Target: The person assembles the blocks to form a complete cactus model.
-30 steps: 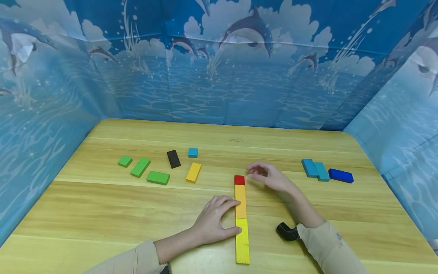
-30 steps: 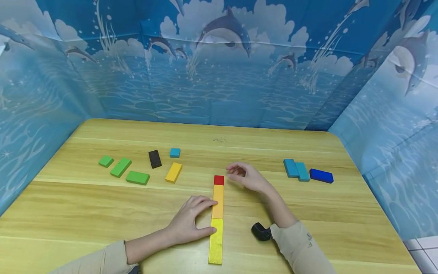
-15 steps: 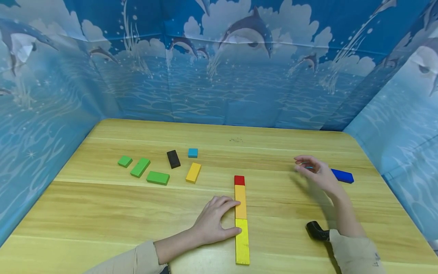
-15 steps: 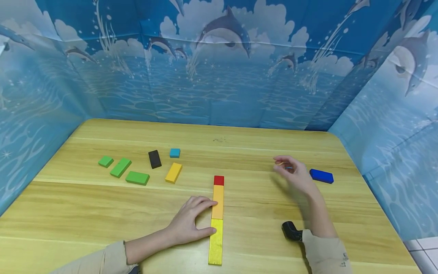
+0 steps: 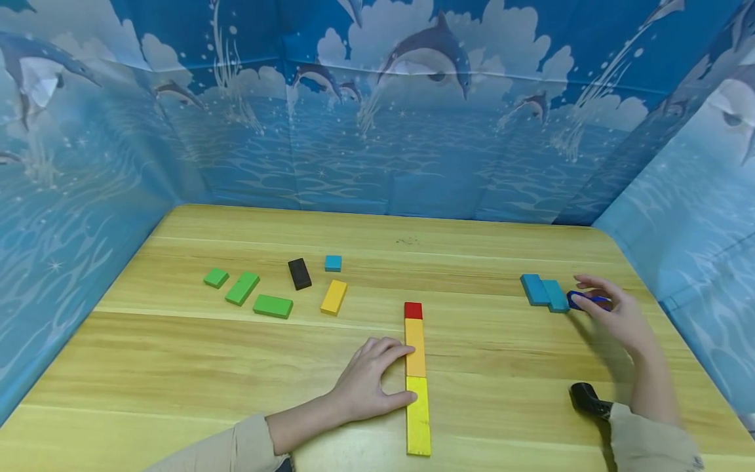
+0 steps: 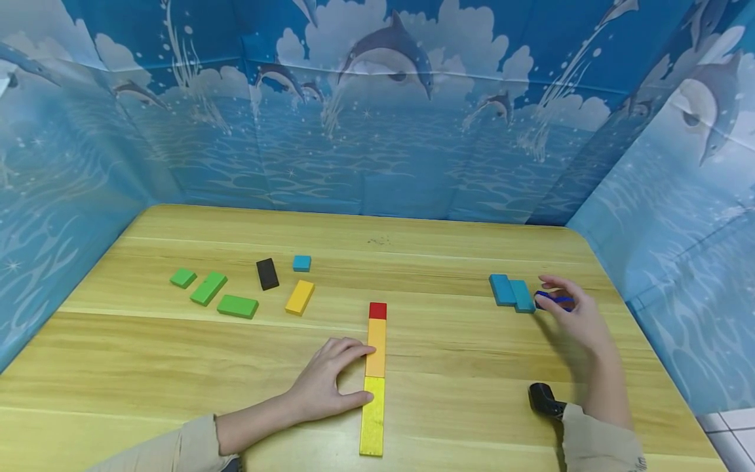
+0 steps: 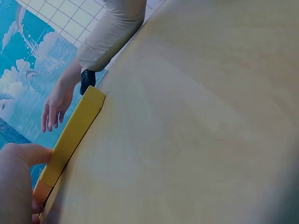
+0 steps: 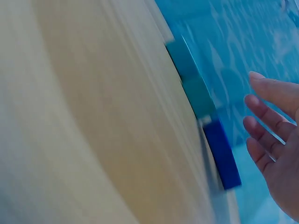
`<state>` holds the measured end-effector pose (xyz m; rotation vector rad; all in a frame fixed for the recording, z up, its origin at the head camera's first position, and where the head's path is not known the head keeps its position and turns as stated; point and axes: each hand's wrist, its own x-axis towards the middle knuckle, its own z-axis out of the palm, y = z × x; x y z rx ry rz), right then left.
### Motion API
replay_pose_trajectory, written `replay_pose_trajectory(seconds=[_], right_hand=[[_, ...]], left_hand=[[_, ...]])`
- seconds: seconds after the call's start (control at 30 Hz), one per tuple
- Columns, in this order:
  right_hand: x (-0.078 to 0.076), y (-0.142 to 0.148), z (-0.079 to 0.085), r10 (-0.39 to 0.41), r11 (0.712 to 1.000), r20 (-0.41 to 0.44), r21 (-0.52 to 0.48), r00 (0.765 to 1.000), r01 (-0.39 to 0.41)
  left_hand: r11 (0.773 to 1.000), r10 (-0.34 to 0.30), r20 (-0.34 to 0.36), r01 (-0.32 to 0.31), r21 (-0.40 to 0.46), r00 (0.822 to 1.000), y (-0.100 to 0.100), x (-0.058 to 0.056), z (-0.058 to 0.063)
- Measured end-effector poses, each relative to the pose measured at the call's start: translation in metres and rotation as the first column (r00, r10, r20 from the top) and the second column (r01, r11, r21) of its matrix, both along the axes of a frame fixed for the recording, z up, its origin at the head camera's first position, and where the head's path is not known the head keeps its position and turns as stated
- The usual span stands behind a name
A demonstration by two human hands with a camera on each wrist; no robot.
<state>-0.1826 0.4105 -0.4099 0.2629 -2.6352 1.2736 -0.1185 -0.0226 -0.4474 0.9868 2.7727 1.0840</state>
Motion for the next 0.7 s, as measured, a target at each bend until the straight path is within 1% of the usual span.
replay_pose_trajectory(seconds=[0.17,0.33,0.53,0.7], right_hand=[[0.007,0.023,-0.006,-0.032,0.999,0.013,0.043,0.999,0.031],[0.012,0.04,-0.011,-0.021,0.996,0.021,0.091,1.0,0.019],[0.013,0.051,-0.016,-0.044,0.99,0.103,0.141,0.994,0.029],[0.013,0.055,-0.021,-0.052,0.985,0.109,0.168,0.993,0.034]], left_hand=[[1.0,-0.003,-0.004,0.003,0.001,1.0,0.0,0.0,0.0],[1.0,-0.005,-0.014,0.005,-0.003,1.0,0.001,0.0,-0.001],[1.0,-0.004,-0.013,0.004,0.001,1.0,0.0,-0.001,-0.001],[1.0,-0.005,-0.022,0.005,-0.001,1.0,0.0,-0.001,-0.002]])
